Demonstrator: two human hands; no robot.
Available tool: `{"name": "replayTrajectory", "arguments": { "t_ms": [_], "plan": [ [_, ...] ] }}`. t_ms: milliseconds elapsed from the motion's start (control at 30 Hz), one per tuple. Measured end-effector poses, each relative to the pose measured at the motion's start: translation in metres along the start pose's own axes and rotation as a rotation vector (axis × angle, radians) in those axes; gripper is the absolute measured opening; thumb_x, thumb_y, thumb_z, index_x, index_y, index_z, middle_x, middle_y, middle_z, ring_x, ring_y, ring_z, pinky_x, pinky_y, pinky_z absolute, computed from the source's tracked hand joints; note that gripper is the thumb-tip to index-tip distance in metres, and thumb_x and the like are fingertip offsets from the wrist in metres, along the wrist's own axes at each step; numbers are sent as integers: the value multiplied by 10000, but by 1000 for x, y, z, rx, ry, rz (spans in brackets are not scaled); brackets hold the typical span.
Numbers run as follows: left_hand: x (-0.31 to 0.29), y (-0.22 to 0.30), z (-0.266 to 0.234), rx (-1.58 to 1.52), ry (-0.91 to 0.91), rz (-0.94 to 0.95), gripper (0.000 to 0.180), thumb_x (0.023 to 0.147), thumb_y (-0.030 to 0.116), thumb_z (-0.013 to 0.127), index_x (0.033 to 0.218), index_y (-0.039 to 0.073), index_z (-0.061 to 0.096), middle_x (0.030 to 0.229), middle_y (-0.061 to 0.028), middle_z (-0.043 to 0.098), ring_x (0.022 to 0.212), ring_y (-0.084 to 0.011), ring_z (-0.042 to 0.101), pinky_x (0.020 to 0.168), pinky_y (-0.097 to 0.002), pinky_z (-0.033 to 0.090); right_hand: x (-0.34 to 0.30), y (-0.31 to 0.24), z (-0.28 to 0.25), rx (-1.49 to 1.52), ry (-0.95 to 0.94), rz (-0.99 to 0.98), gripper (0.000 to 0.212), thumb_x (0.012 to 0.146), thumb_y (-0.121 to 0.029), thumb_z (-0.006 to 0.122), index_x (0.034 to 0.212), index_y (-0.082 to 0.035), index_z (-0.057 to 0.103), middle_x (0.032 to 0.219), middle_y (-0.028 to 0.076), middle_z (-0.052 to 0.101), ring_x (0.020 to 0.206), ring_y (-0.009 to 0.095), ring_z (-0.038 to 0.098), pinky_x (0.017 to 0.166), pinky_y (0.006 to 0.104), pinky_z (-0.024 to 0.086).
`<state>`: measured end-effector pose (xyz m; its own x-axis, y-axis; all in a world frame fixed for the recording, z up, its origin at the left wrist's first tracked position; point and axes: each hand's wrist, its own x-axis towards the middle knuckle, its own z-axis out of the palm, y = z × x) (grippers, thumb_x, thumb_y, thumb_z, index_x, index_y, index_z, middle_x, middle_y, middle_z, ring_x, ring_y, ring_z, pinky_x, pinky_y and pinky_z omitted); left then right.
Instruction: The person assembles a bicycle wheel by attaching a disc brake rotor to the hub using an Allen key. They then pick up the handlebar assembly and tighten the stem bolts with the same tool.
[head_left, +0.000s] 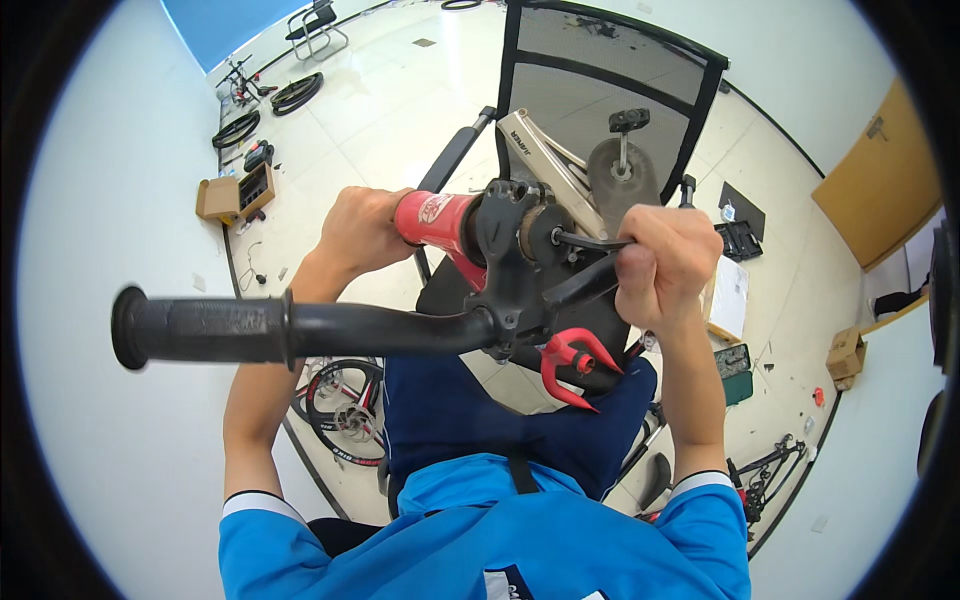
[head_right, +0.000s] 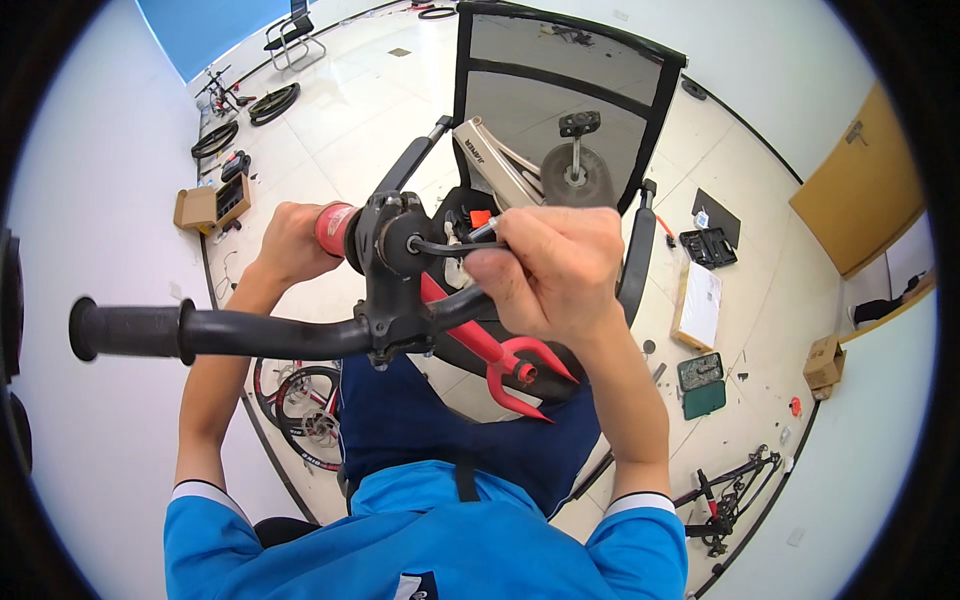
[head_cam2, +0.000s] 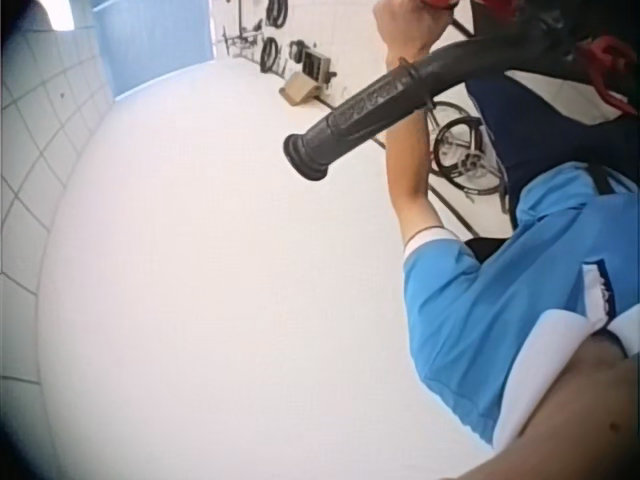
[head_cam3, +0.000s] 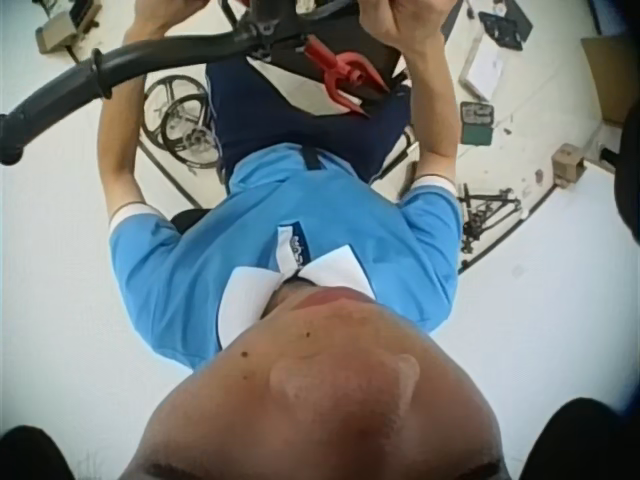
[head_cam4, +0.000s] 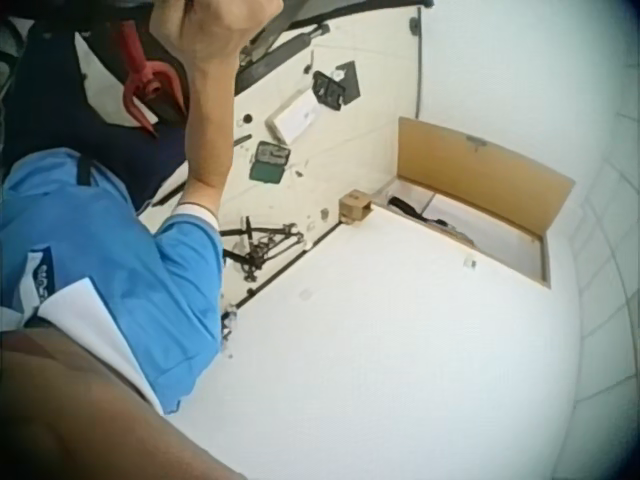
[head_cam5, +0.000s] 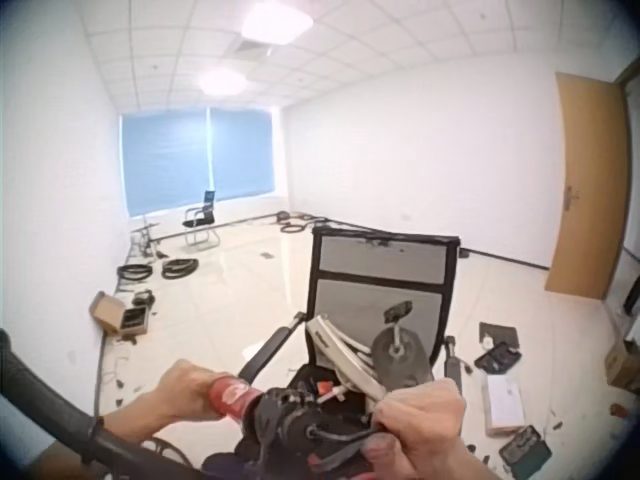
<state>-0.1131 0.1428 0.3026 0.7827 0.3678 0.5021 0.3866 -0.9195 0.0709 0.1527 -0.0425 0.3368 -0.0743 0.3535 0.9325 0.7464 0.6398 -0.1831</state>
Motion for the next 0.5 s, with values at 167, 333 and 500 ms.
{"name": "replayTrajectory", "arguments": {
  "t_ms": [167,333,500],
  "plan": [
    [16,0,-12,-13,-105,52,217,638,162,803,827,90,723,681,-146,666,625,-364,643,595,-406,534,39,31,-5,81,-26,-225,411,787,-245,703,526,-66,440,483,50,308,397,219,328,413,353,243],
    [20,-2,-19,9,-196,95,194,614,156,791,787,115,715,657,-116,663,609,-343,636,590,-394,527,91,35,13,227,-17,-378,193,717,-142,682,629,-36,546,572,76,465,510,214,414,518,326,309],
    [6,-4,-9,21,-134,20,216,602,162,788,805,126,724,665,-106,674,617,-330,651,602,-392,534,120,13,4,621,-520,-33,758,909,-227,618,1543,-58,238,1541,245,330,1403,360,416,1150,478,330]
  ]
}}
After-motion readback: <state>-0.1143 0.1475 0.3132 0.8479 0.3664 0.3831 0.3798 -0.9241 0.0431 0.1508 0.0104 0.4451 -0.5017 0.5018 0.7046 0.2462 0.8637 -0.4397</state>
